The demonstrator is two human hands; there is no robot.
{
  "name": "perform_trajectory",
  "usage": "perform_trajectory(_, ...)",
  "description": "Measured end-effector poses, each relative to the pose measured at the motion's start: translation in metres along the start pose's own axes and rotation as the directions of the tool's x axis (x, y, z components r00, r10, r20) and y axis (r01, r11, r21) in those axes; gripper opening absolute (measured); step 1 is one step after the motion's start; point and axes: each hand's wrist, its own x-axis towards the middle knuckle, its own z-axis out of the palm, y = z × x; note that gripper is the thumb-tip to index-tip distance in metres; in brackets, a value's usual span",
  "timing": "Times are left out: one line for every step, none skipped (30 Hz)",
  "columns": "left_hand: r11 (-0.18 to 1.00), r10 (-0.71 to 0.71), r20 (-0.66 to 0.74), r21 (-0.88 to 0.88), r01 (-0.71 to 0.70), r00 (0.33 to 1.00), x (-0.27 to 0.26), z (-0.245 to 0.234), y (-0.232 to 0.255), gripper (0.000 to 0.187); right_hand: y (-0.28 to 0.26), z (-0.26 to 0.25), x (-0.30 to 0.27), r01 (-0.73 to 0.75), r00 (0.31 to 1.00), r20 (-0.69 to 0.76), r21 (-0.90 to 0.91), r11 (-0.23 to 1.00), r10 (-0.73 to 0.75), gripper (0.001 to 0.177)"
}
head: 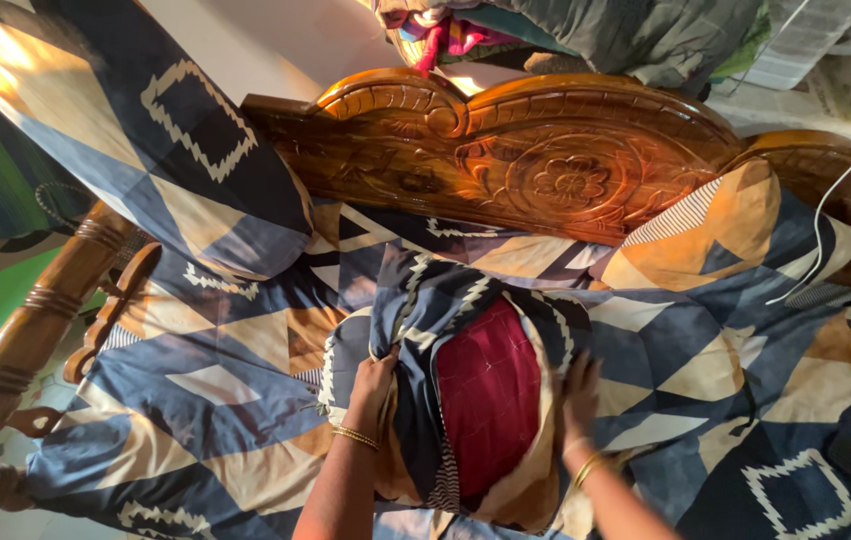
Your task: The person picks up patterned pillows from a wooden bed, turns them over, and places them on a nearby yellow chair. The person repeats this process for several pillows, smoothing each one after placement.
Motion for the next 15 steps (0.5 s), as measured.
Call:
perform_trajectory(1.0,-0.007,-0.003,-0.011,0.007,1.0,-0.001,0.002,0.001,0.041,-0.009,0.008,-0.03,0.058,0.997,-0.041,-0.007,0.998,-0.058,0.075)
perform_trajectory(1.0,-0.015,-0.009,-0.019,0.015,1.0,-0.001,0.001,0.003,0.041,-0.028,0.015,-0.058,0.132,0.99,-0.055,-0.009,0.991,-0.132,0.077)
perform_trajectory(0.999,0.003,-0.03,0.032,-0.002,1.0,0.0,-0.001,0.006,0.042,-0.05,0.019,-0.084,0.295,0.955,0.01,0.03,0.955,-0.296,0.078)
perform_trajectory(0.996,0.015,-0.048,0.086,-0.011,0.999,0.001,-0.002,0.007,0.042,-0.069,0.016,-0.111,0.455,0.884,0.078,0.081,0.887,-0.461,0.08)
perform_trajectory(0.99,0.028,-0.065,0.14,-0.019,0.998,0.002,-0.002,0.007,0.043,-0.086,0.011,-0.134,0.59,0.78,0.145,0.156,0.792,-0.609,0.082)
perform_trajectory(0.99,0.014,-0.065,0.144,-0.005,0.998,0.005,-0.001,0.007,0.043,-0.102,0.007,-0.142,0.704,0.652,0.18,0.216,0.676,-0.736,0.084)
perform_trajectory(0.989,0.0,-0.065,0.149,0.01,0.998,0.008,-0.003,0.006,0.043,-0.115,0.002,-0.142,0.79,0.526,0.194,0.249,0.56,-0.828,0.087)
perform_trajectory(0.988,-0.013,-0.068,0.15,0.023,0.998,0.012,-0.005,0.004,0.044,-0.131,-0.003,-0.131,0.857,0.395,0.202,0.271,0.438,-0.896,0.089)
perform_trajectory(0.996,0.001,-0.048,0.09,0.004,0.999,0.016,-0.007,-0.001,0.043,-0.146,-0.005,-0.116,0.939,0.279,0.182,0.156,0.308,-0.943,0.085)
perform_trajectory(0.999,0.018,-0.029,0.028,-0.018,0.999,0.02,-0.009,-0.005,0.041,-0.154,-0.005,-0.093,0.897,0.352,0.202,0.205,0.391,-0.914,0.087)
perform_trajectory(0.999,0.037,-0.012,-0.034,-0.038,0.999,0.026,-0.011,-0.01,0.04,-0.16,-0.003,-0.069,0.845,0.422,0.224,0.252,0.471,-0.878,0.089)
perform_trajectory(0.999,0.034,-0.023,-0.029,-0.035,0.999,0.03,-0.012,-0.015,0.039,-0.157,-0.001,-0.045,0.836,0.507,0.211,0.117,0.537,-0.836,0.088)
perform_trajectory(0.999,0.031,-0.035,-0.023,-0.032,0.999,0.033,-0.013,-0.019,0.038,-0.146,-0.001,-0.019,0.804,0.587,0.185,-0.02,0.594,-0.788,0.086)
perform_trajectory(0.999,0.029,-0.047,-0.018,-0.03,0.998,0.036,-0.014,-0.022,0.037,-0.129,-0.003,0.005,0.771,0.636,0.109,-0.08,0.631,-0.764,0.087)
perform_trajectory(0.999,0.018,-0.037,-0.034,-0.019,0.999,0.036,-0.013,-0.024,0.037,-0.108,-0.006,0.024,0.731,0.678,0.029,-0.136,0.669,-0.735,0.087)
